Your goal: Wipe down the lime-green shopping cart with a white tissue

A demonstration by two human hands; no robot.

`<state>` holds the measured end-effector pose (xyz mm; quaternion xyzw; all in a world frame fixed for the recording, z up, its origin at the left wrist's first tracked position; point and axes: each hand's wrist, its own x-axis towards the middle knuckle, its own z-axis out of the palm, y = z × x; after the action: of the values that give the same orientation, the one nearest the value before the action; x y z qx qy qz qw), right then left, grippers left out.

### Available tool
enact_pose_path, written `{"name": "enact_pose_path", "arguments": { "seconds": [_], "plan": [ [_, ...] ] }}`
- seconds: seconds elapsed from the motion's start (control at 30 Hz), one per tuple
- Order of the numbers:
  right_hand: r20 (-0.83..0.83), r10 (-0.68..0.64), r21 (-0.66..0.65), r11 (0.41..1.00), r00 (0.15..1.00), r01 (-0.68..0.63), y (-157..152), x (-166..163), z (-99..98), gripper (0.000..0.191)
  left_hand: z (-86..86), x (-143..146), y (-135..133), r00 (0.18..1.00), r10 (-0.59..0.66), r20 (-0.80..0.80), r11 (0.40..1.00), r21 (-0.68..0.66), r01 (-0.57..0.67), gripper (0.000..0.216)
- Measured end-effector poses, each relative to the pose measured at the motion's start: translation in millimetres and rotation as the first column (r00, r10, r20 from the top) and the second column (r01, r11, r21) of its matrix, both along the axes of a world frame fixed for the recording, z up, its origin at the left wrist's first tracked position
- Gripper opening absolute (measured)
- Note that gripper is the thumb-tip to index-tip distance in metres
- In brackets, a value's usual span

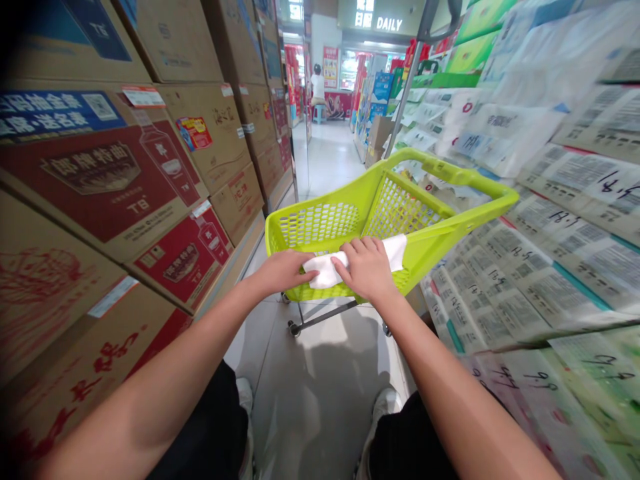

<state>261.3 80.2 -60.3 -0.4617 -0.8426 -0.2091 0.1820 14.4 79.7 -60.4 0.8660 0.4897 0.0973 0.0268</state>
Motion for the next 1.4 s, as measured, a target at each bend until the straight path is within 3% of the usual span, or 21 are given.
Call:
{"name": "enact_pose_path", "arguments": {
  "seconds": [0.13, 0.3, 0.47, 0.57, 0.67, 0.9, 1.0, 1.2, 1.3, 1.4],
  "plan": [
    [0.029, 0.027, 0.001, 1.0, 0.999, -0.027, 7.3, 14.6, 2.4, 0.054, 4.3, -8.1, 4.9, 1.0, 0.004, 0.0, 0.997, -0.075, -0.004, 0.027],
    [0.012, -0.011, -0.012, 1.0, 1.0, 0.011, 15.9, 37.6, 9.8, 0.056, 3.4, -7.0, 3.0, 0.999, 0.031, 0.008, 0.999, -0.045, -0.031, 0.048],
    [-0.011, 0.027, 0.015, 1.0, 1.0, -0.027, -0.7, 10.5, -1.8, 0.062, 0.7, 2.3, -3.6, 0.982, 0.003, 0.191, 1.0, -0.004, -0.002, 0.066],
    [-0.03, 0.069, 0.005, 0.998, 0.997, -0.069, -8.5, -8.1, -7.8, 0.057, 0.8, 0.2, -2.1, 0.975, -0.032, 0.22, 0.999, 0.007, 0.032, 0.056],
    [-0.037, 0.069, -0.024, 0.997, 0.997, -0.069, -6.3, -8.4, -5.8, 0.05, 1.2, -6.8, 1.9, 0.989, -0.056, 0.138, 0.998, -0.016, 0.059, 0.036],
    [-0.077, -0.115, 0.004, 0.993, 0.99, 0.116, 16.6, 31.8, 5.0, 0.048, 1.6, -12.0, 3.2, 0.994, -0.043, 0.1, 0.999, -0.024, 0.046, 0.037],
    [-0.097, -0.177, 0.028, 0.983, 0.979, 0.181, 15.2, 32.8, 2.9, 0.049, 0.9, -6.9, 0.5, 0.987, -0.046, 0.155, 0.999, -0.008, 0.048, 0.042],
    [-0.08, 0.016, -0.008, 1.0, 0.997, -0.017, -10.9, -6.3, -8.7, 0.053, 3.3, -3.1, -2.0, 0.94, -0.045, 0.339, 0.999, -0.003, 0.049, 0.045],
    [-0.068, 0.067, -0.043, 0.997, 0.995, -0.07, -7.9, -2.9, -6.5, 0.052, 5.3, -7.6, 0.6, 0.964, -0.005, 0.267, 0.999, -0.043, 0.017, 0.044],
    [-0.073, -0.037, -0.033, 0.999, 0.997, 0.034, 7.8, 21.8, 0.9, 0.05, 6.5, -10.8, 2.5, 0.989, 0.011, 0.15, 0.998, -0.063, -0.002, 0.05]
  ]
}}
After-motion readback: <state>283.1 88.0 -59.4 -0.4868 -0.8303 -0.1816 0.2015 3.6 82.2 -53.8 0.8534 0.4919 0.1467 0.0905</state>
